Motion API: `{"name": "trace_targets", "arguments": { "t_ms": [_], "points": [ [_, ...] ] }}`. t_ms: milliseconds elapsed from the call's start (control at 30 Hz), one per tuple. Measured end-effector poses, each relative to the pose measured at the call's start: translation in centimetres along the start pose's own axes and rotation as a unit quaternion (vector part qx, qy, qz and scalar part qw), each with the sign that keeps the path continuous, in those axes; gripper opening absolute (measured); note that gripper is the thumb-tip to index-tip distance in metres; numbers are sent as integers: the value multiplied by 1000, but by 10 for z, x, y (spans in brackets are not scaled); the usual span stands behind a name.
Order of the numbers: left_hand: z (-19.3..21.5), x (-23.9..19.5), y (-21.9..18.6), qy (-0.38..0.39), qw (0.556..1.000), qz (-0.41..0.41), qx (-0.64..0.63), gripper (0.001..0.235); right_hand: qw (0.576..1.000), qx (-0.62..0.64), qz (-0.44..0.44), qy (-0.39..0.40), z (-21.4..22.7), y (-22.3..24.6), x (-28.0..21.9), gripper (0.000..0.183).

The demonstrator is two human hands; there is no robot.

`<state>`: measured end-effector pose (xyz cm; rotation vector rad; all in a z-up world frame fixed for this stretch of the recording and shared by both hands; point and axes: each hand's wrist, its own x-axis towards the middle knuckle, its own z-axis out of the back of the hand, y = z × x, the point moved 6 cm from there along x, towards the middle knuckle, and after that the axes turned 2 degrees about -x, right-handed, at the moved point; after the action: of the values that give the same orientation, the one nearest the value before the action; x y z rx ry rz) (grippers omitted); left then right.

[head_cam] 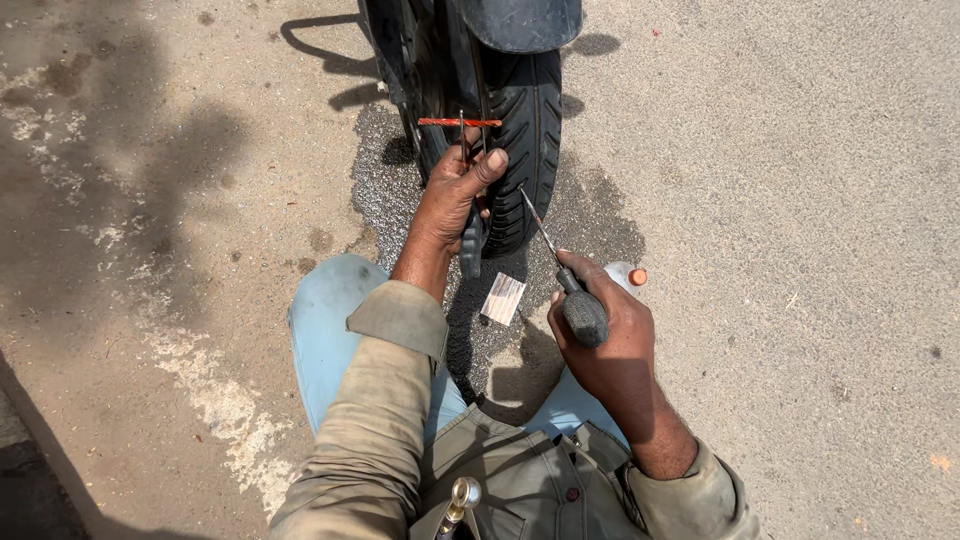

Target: The person applies glue to a rubber patch, inserts it into a puncture on a motorcycle tire using a T-handle tool, inflates the tire with an air hose, and checks for leaks with soapy water.

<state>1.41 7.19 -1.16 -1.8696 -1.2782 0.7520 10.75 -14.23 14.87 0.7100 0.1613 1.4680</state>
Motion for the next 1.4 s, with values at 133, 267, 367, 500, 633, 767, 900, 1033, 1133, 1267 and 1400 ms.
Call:
{"name": "trace_targets", "arguments": {
  "t_ms": [133,267,367,500,633,767,900,1033,1133,1267,1400],
  "points": [
    [2,1,-1,-18,1000,0,14,95,998,50,-17,-21,-4,-8,3,41],
    [0,-1,-5,-3,1000,3,11,93,997,61,-40,-18,-2,-19,9,40],
    [-2,-1,-6,-1,1000,3,11,88,1000,18,8,-13,4,-14,3,40],
    [0,-1,-4,-8,1000,10,24,81,1000,8,-10,11,-4,-17,1,41],
    [-1,-1,-3,-12,1000,23,15,81,1000,4,-23,19,-8,-17,2,42],
    [-3,-2,-11,6,1000,14,-10,87,1000,7,3,10,-8,-12,1,42],
    [-3,-7,-10,8,1000,29,-5,87,999,-2,-45,21,-12,-18,0,42],
    [-4,-6,-11,26,999,30,-22,81,996,9,-92,14,-16,-17,1,41],
    [-3,-6,-10,27,999,29,-32,74,984,6,-179,23,-20,-22,0,41],
    [-3,-5,-9,10,999,52,-3,67,981,73,-181,-17,-25,-10,0,40],
    [-5,-1,-5,17,998,61,2,66,969,123,-211,-29,-31,-12,5,39]
  ]
}}
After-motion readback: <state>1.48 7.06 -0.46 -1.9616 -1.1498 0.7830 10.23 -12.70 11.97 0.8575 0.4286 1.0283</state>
